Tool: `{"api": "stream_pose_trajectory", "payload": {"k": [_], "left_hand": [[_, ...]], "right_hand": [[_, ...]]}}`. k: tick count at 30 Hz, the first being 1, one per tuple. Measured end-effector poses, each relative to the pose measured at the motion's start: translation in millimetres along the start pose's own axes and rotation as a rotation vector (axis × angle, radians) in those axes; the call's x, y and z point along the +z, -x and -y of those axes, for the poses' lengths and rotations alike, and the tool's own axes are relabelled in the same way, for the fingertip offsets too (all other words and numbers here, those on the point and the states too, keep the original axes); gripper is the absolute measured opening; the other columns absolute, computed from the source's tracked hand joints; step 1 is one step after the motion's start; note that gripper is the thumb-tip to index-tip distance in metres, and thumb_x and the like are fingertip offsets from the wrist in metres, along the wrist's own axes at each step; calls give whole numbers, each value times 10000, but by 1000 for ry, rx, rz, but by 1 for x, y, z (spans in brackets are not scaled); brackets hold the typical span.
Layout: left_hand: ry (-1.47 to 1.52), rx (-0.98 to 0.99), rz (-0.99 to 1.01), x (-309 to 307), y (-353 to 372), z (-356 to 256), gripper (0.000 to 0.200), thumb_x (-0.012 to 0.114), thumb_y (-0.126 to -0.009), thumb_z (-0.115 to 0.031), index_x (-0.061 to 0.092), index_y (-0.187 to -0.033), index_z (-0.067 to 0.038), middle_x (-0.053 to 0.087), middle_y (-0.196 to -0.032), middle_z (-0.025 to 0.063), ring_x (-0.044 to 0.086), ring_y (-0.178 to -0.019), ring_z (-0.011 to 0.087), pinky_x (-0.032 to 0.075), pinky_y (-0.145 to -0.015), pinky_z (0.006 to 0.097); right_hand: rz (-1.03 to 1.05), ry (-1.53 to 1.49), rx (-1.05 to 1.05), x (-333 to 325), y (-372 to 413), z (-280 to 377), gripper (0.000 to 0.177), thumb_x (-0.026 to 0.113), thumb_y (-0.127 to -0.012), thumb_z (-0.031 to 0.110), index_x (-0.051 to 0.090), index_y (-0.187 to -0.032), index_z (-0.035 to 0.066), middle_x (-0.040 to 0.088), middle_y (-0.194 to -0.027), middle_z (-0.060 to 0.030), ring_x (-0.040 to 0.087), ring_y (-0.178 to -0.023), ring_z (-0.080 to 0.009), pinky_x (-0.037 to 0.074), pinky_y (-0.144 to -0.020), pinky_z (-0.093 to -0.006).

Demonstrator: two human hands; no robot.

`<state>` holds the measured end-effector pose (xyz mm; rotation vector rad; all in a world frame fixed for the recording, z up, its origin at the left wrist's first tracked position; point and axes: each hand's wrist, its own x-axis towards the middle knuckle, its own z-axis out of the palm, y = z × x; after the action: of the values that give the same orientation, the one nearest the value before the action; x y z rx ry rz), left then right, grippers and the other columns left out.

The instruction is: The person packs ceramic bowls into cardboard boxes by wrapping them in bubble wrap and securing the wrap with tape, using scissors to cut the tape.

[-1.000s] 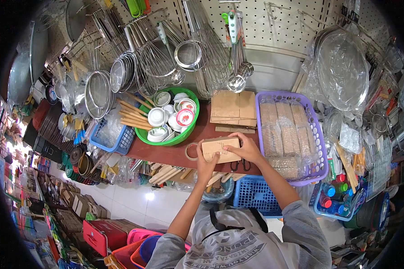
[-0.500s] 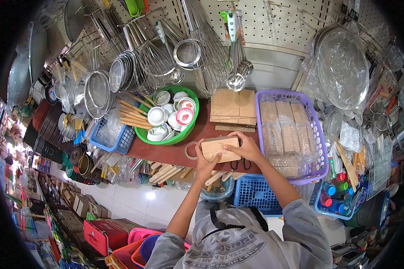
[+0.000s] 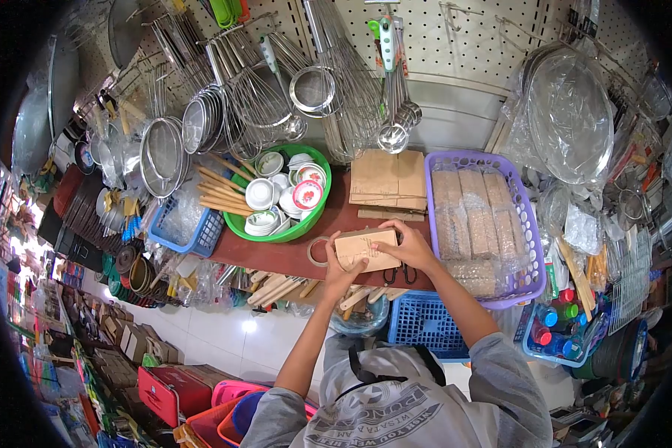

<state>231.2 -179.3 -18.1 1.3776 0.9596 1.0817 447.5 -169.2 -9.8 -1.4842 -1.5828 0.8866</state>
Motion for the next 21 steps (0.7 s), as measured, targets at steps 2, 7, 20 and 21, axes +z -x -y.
{"api": "stream_pose_trajectory", "payload": {"k": [2,7,20,21], "left_hand": [[-17,41,58,-5,1,1,838,733,-884,-81,192,-1522,-136,448,-1408,170,490,-1290,268,446,-1055,388],[115,-208,56,-28,-7,6,801,743,-892,-166,263,-1532,-183,461,-1440,153,475,-1314,269,393,-1099,395],[103,-53,205,-56,-21,4,704,841,-762,-29,488,-1360,-146,411,-1374,98,480,-1301,245,404,-1117,383],[25,13,209,-56,-22,8,706,842,-752,-25,492,-1352,-149,386,-1380,104,462,-1316,252,401,-1121,387]], "right_hand": [[-8,-2,-13,0,-1,0,638,815,-748,571,649,-1172,125,745,-854,-155,735,-773,-249,554,-709,-363],[-13,-5,-35,2,-2,-5,654,822,-735,579,648,-1182,134,747,-851,-149,733,-765,-245,555,-709,-363],[129,-146,-111,2,-5,-10,763,759,-867,445,399,-1462,132,470,-1459,-183,502,-1319,-288,487,-1014,-391],[115,-146,-115,3,-5,-5,795,724,-893,476,347,-1502,131,439,-1486,-199,474,-1352,-306,475,-1031,-396]]}}
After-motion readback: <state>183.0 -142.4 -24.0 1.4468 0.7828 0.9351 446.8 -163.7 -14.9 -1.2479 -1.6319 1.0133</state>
